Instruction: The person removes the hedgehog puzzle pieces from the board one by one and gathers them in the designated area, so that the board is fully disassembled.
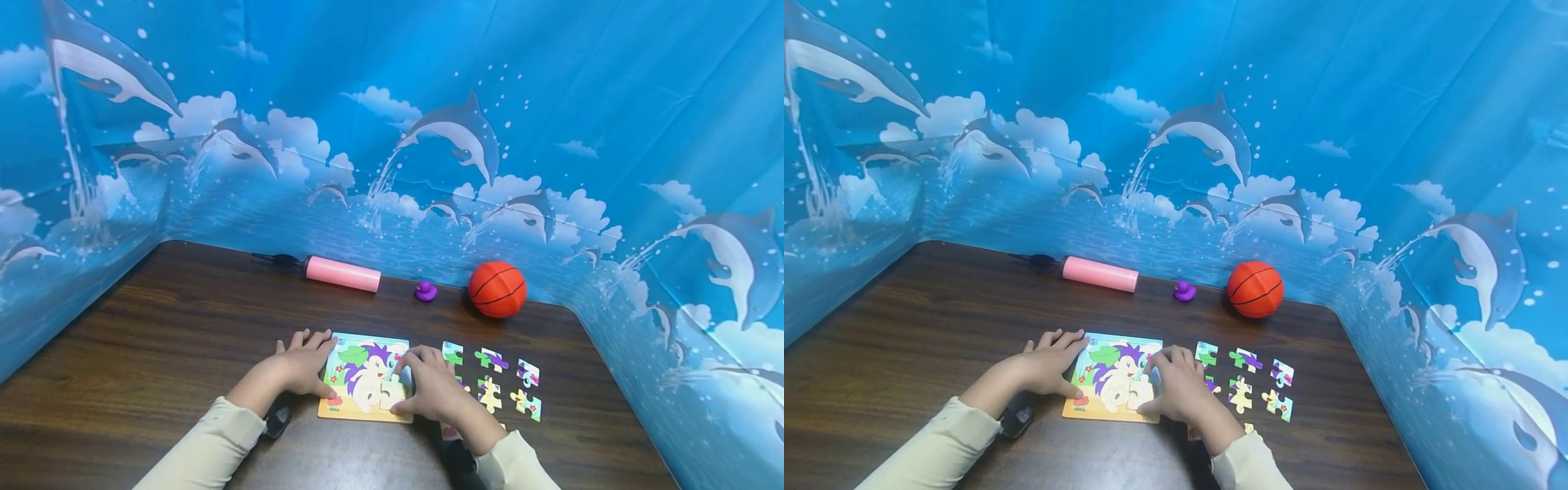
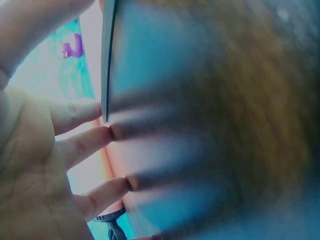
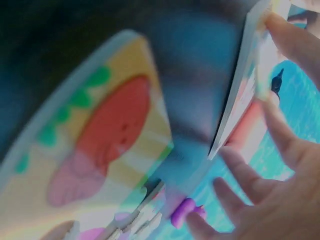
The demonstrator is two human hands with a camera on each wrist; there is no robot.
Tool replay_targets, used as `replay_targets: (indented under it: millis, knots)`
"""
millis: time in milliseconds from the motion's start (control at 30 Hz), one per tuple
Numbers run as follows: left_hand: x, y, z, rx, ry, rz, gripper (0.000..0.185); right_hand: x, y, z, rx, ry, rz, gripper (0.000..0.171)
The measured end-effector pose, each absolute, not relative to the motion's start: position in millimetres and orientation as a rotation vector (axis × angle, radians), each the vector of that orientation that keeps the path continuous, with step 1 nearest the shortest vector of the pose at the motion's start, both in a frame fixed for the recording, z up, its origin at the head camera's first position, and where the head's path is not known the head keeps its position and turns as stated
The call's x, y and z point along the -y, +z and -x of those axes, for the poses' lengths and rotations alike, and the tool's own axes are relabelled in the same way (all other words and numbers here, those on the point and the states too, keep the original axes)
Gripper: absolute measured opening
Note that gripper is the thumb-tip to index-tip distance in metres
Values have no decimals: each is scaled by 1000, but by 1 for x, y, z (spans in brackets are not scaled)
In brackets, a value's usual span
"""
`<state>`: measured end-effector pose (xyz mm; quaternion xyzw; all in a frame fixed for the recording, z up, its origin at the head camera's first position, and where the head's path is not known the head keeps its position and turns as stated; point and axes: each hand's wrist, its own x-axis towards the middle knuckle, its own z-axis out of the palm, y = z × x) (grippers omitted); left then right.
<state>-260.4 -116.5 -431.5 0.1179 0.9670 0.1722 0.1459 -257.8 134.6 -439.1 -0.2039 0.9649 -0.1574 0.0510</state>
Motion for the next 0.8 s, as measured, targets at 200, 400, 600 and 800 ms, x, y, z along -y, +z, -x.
replay_targets:
  millis: [200, 400, 600, 800]
  knots:
    - [114, -433, 260, -2802, 482, -345, 94, -137, -436, 252, -2901, -783, 675, 41]
    - [114, -434, 260, -2802, 491, -365, 94, -159, -427, 245, -2389, -1563, 365, 31]
    - [116, -433, 261, -2784, 502, -378, 94, -204, -422, 233, -1931, -1856, 45, 45]
    - [118, -428, 261, -2768, 497, -369, 97, -270, -428, 215, -1898, -1852, -67, 45]
